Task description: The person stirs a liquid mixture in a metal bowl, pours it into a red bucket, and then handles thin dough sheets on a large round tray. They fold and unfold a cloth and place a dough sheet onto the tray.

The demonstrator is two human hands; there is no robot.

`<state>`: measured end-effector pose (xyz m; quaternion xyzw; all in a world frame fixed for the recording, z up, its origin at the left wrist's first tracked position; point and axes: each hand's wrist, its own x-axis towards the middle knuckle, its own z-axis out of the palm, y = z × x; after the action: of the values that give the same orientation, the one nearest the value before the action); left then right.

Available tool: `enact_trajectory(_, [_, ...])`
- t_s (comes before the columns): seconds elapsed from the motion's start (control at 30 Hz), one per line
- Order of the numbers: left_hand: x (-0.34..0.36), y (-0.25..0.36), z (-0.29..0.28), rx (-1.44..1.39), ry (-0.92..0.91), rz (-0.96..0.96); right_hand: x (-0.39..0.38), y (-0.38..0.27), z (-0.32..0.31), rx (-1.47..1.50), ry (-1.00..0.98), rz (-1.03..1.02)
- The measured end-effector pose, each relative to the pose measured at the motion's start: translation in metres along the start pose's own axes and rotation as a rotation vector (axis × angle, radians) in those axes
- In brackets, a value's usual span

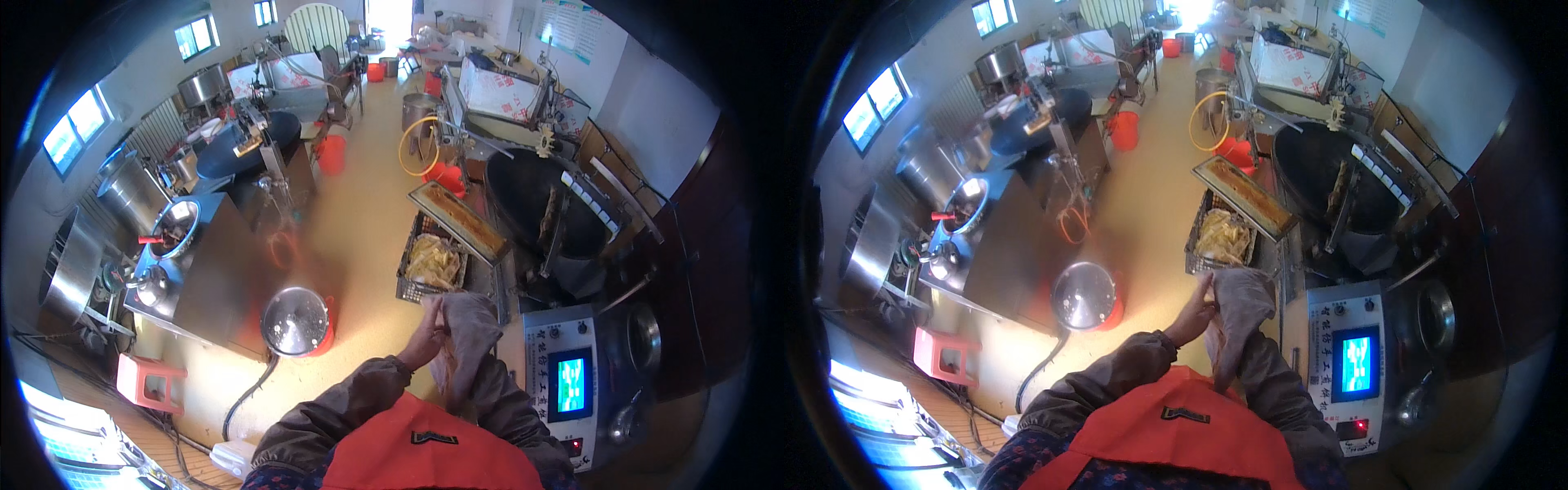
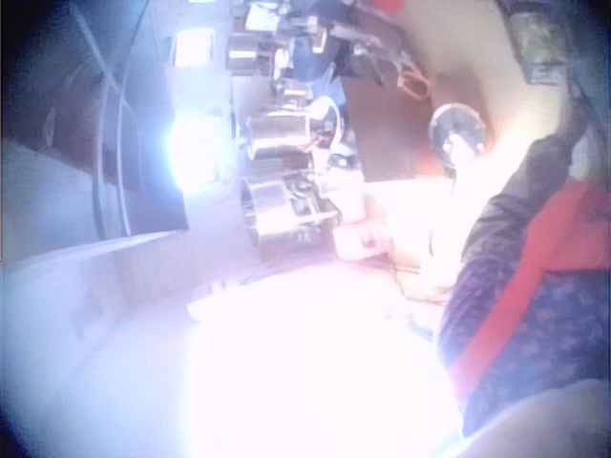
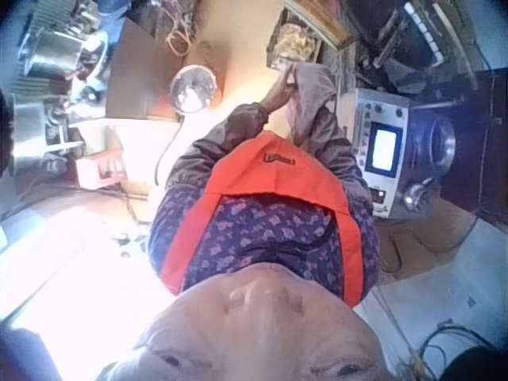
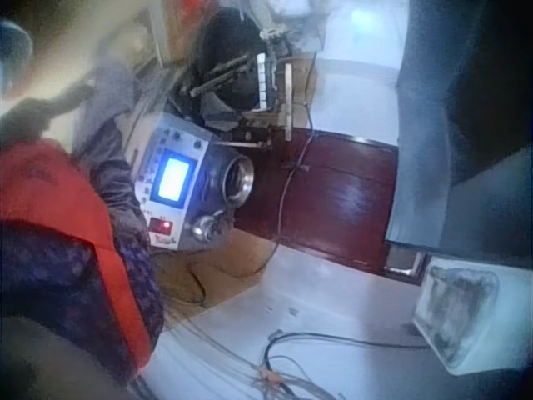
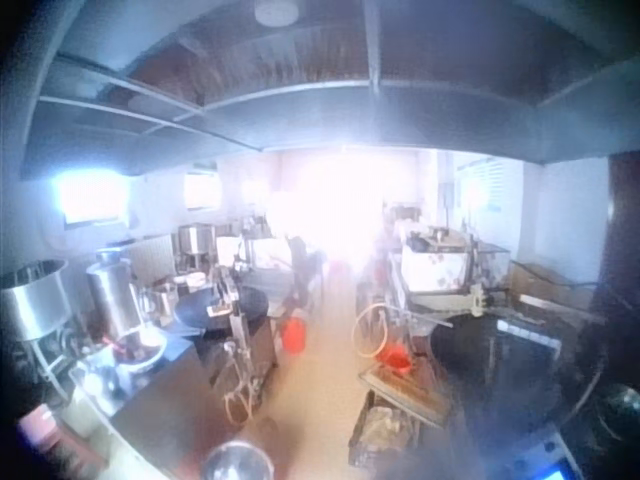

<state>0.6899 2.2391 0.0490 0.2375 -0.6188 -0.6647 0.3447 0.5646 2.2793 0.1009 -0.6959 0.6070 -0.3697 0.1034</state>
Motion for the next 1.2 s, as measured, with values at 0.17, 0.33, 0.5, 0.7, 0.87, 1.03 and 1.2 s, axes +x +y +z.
enact_trajectory(0.17, [0.004,0.002,-0.013,0.053,-0.198,-0.037,0.018,-0.012,0.0,0.458,-0.122,0.127])
enact_trajectory(0.33, [-0.006,0.01,-0.033,-0.053,-0.166,-0.097,0.048,-0.065,-0.016,-0.156,-0.252,-0.379])
enact_trajectory(0.5, [-0.014,0.023,-0.079,-0.303,-0.012,-0.188,0.062,-0.038,-0.063,-0.056,0.14,-0.216])
enact_trajectory(0.7, [-0.034,0.035,-0.12,-0.523,0.152,-0.217,0.044,0.011,-0.056,0.217,-0.108,0.084])
enact_trajectory(0.87, [-0.025,0.026,-0.11,-0.441,0.338,-0.087,0.037,0.031,-0.019,0.73,-0.328,0.321])
enact_trajectory(1.03, [-0.022,0.023,-0.113,-0.336,0.458,-0.003,0.034,0.027,-0.009,1.281,-0.565,0.379])
enact_trajectory(1.2, [-0.026,0.021,-0.121,-0.301,0.496,0.019,0.041,0.009,-0.024,1.36,-0.672,0.608])
